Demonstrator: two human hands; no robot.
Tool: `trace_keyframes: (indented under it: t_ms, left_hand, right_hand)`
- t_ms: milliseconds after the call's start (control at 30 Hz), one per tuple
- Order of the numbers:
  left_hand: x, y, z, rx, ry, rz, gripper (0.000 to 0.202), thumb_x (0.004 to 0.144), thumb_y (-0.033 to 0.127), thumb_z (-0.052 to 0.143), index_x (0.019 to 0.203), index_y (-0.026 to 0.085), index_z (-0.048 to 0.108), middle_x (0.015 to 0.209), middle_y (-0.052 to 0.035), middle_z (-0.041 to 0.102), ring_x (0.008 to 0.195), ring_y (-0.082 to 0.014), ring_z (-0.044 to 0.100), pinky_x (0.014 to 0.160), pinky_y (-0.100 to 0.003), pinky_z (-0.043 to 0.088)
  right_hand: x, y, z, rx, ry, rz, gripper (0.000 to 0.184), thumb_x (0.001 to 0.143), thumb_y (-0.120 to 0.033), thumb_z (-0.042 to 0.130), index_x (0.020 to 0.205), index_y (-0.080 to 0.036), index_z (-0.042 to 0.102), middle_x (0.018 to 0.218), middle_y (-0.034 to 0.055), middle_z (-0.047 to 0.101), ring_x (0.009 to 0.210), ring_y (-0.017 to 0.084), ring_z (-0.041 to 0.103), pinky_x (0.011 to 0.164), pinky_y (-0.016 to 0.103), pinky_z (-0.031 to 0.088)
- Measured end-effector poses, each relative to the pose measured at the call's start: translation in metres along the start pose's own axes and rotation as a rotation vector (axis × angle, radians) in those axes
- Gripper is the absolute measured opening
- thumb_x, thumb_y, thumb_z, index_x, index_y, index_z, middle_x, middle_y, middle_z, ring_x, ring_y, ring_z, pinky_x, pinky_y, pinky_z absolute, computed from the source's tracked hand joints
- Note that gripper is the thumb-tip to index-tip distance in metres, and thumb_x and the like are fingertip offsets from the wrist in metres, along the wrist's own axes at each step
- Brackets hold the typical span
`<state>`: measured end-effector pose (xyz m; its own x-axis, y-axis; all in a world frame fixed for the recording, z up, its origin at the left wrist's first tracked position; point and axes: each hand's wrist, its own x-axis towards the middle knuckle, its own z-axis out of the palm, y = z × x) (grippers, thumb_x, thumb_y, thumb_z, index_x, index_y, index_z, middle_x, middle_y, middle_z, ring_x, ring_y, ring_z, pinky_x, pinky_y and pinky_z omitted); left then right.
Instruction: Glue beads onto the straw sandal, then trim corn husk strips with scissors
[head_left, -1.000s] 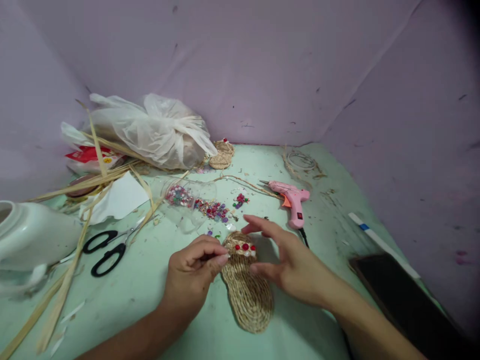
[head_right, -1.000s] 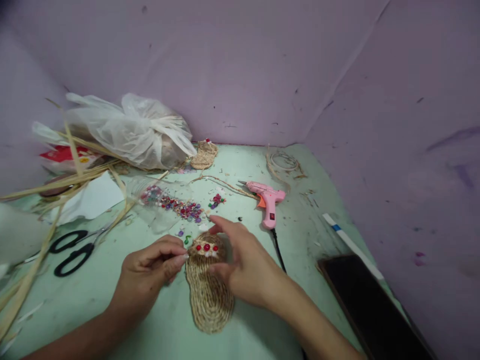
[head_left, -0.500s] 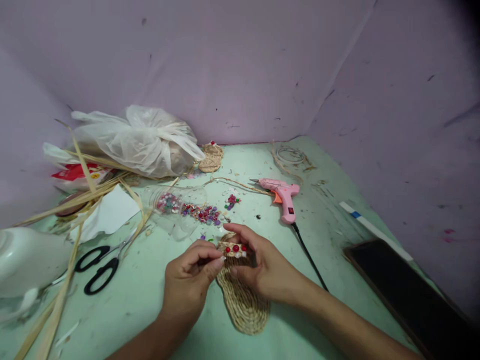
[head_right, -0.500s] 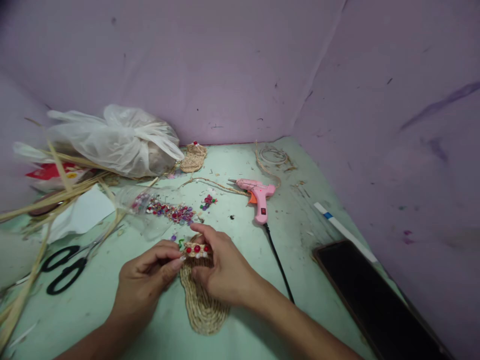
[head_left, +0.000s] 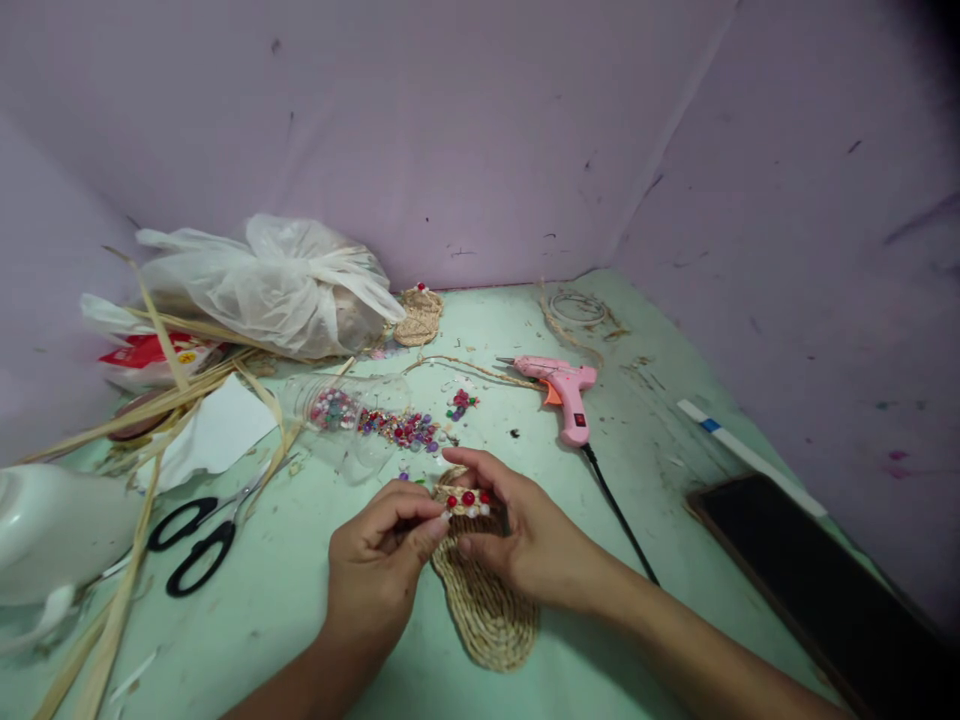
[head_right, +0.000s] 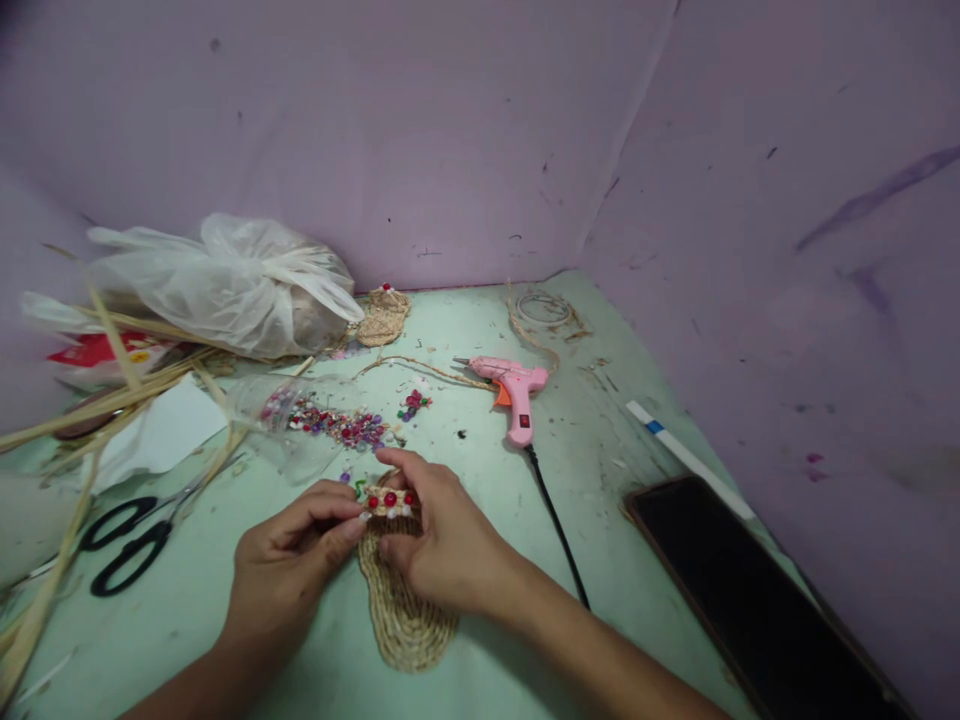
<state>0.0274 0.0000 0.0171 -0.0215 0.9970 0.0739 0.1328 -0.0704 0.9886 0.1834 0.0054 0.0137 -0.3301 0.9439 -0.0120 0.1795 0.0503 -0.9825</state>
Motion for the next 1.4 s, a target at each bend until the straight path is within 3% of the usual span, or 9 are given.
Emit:
trace_keyframes:
  t_ms: [167, 267, 400, 700, 800, 867, 933, 1100, 1400]
  left_hand:
    - [-0.001, 0.002, -0.001, -0.036, 0.023, -0.038, 0.004, 0.062, 0.014, 0.067, 0.061, 0.018, 0.067, 0.071, -0.0023, 0.061, 0.072, -0.0147, 0.056, 0.061, -0.021, 0.046]
    - [-0.004, 0.003, -0.004, -0.161, 0.023, -0.165, 0.004, 0.063, 0.02, 0.07, 0.064, 0.017, 0.066, 0.065, 0.0005, 0.057, 0.058, -0.0088, 0.049, 0.05, -0.018, 0.039]
    - [-0.006, 0.008, -0.006, -0.31, -0.053, -0.397, 0.021, 0.065, 0.033, 0.071, 0.07, 0.014, 0.065, 0.048, 0.005, 0.044, 0.043, -0.0039, 0.033, 0.04, -0.016, 0.026]
    - [-0.011, 0.018, -0.006, -0.323, -0.165, -0.409, 0.027, 0.066, 0.039, 0.069, 0.066, 0.013, 0.065, 0.047, 0.0046, 0.042, 0.044, -0.0039, 0.031, 0.042, -0.016, 0.024]
    - [-0.009, 0.018, -0.009, -0.269, -0.156, -0.395, 0.026, 0.069, 0.039, 0.066, 0.067, 0.013, 0.065, 0.046, 0.004, 0.043, 0.044, -0.0049, 0.034, 0.042, -0.016, 0.026]
    - [-0.006, 0.021, -0.012, -0.177, -0.095, -0.312, 0.018, 0.069, 0.033, 0.066, 0.072, 0.016, 0.067, 0.051, 0.0022, 0.051, 0.046, -0.0066, 0.04, 0.044, -0.017, 0.032]
    - [-0.003, 0.027, -0.016, -0.052, -0.025, -0.117, 0.006, 0.068, 0.023, 0.067, 0.073, 0.019, 0.068, 0.062, 0.0001, 0.059, 0.056, -0.0097, 0.051, 0.05, -0.018, 0.039]
    - [-0.002, 0.036, -0.019, 0.211, -0.063, 0.396, 0.022, 0.068, 0.004, 0.062, 0.074, 0.025, 0.066, 0.072, 0.0015, 0.063, 0.069, -0.012, 0.059, 0.063, -0.019, 0.045]
    - [0.001, 0.036, -0.024, 0.32, -0.095, 0.648, 0.021, 0.072, 0.002, 0.057, 0.081, 0.019, 0.062, 0.073, -0.0015, 0.062, 0.068, -0.0124, 0.06, 0.061, -0.02, 0.048]
  right_hand:
    - [-0.003, -0.009, -0.005, -0.095, 0.051, -0.083, 0.065, 0.067, -0.012, 0.065, 0.125, -0.024, 0.04, 0.106, 0.0063, 0.052, 0.098, 0.02, 0.051, 0.086, 0.038, 0.043]
    - [-0.008, -0.024, -0.011, -0.305, 0.217, -0.3, 0.053, 0.067, -0.013, 0.065, 0.116, -0.024, 0.049, 0.106, 0.0066, 0.05, 0.102, 0.022, 0.047, 0.088, 0.041, 0.038]
    - [-0.012, -0.04, -0.011, -0.498, 0.318, -0.545, 0.031, 0.073, -0.008, 0.057, 0.098, -0.026, 0.059, 0.084, 0.0025, 0.053, 0.081, 0.018, 0.05, 0.075, 0.038, 0.039]
    - [-0.011, -0.036, 0.001, -0.485, 0.294, -0.568, 0.025, 0.075, -0.007, 0.054, 0.086, -0.026, 0.065, 0.073, -0.0002, 0.057, 0.069, 0.014, 0.053, 0.088, 0.046, 0.03]
    - [-0.01, -0.037, 0.002, -0.401, 0.284, -0.534, 0.02, 0.075, -0.007, 0.055, 0.081, -0.023, 0.065, 0.071, -0.0003, 0.058, 0.068, 0.014, 0.054, 0.085, 0.043, 0.034]
    - [-0.009, -0.037, 0.002, -0.28, 0.277, -0.442, 0.015, 0.075, -0.011, 0.058, 0.079, -0.023, 0.066, 0.07, -0.0005, 0.059, 0.069, 0.014, 0.055, 0.079, 0.04, 0.038]
    - [-0.008, -0.038, 0.002, -0.148, 0.262, -0.309, 0.011, 0.075, -0.015, 0.061, 0.078, -0.023, 0.067, 0.07, -0.0002, 0.061, 0.07, 0.015, 0.056, 0.073, 0.036, 0.042]
    - [-0.007, -0.042, 0.001, 0.03, 0.223, -0.13, 0.009, 0.073, -0.019, 0.062, 0.074, -0.024, 0.07, 0.07, 0.0004, 0.063, 0.069, 0.014, 0.059, 0.066, 0.03, 0.046]
    - [-0.007, -0.043, 0.002, 0.11, 0.175, -0.124, 0.011, 0.072, -0.015, 0.062, 0.074, -0.022, 0.07, 0.071, 0.0003, 0.062, 0.069, 0.013, 0.058, 0.065, 0.027, 0.046]
